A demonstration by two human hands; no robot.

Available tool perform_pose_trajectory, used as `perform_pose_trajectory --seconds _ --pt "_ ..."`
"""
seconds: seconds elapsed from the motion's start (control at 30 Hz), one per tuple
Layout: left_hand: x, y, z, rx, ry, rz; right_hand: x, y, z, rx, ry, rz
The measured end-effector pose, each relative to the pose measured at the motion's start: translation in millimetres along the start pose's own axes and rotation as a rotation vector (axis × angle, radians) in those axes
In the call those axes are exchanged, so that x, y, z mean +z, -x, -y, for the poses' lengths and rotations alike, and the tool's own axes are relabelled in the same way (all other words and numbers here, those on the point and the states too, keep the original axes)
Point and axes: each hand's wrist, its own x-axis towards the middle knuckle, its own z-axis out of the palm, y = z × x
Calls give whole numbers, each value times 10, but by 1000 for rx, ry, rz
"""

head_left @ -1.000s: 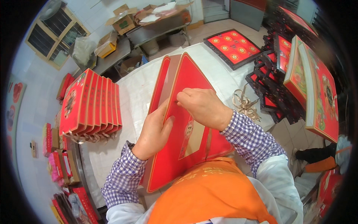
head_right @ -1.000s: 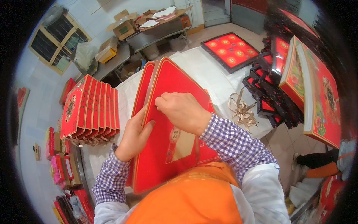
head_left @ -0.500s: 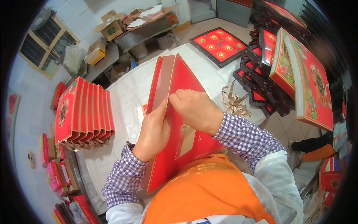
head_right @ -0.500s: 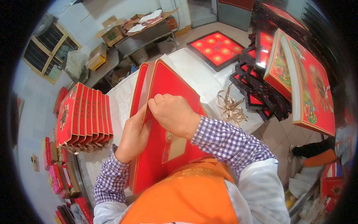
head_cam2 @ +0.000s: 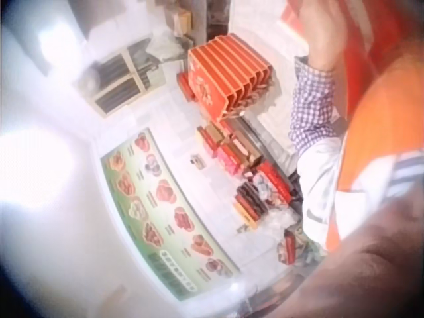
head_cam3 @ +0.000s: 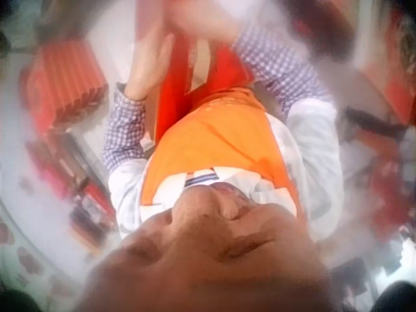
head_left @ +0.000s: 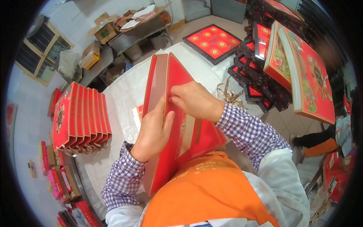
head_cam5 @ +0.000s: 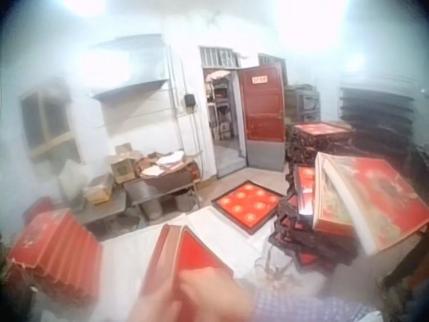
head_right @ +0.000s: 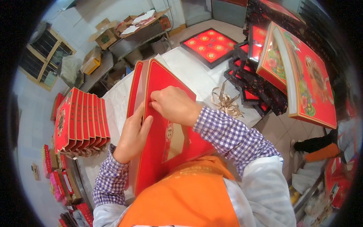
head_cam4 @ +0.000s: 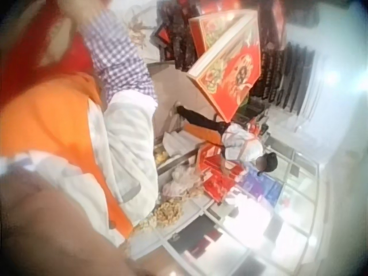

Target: The person assembles red decorative gift boxes by folding flat cardboard pieces into shape and inserting them into outer shells. They handle multiple boxes sequentially, attaching handles and stacking the finished units on a table.

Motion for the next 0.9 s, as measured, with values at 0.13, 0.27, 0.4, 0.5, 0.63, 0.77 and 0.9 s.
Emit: perform_pose_trajectory --seconds 0.13,0.27,0.4,0.5,0.63,0.77,0.9 --pt "-35 -109 30 -273 465 19 -71 35 -113 6 44 -31" --pt "27 -150 215 -432 606 -22 142 64 -82 -99 -6 -188" --pt "164 -161 213 -497 685 -97 167 67 2 -11 -50 -203" --pt "212 -227 190 -528 685 -134 170 73 -42 6 -84 -217" --pt "246 -244 293 -541 710 -114 176 105 -80 -37 -127 -210" --pt "316 -332 354 -633 778 -197 236 127 -163 -10 -165 -218" --pt "356 -405 428 -690 778 -255 283 94 -202 48 -100 -219"
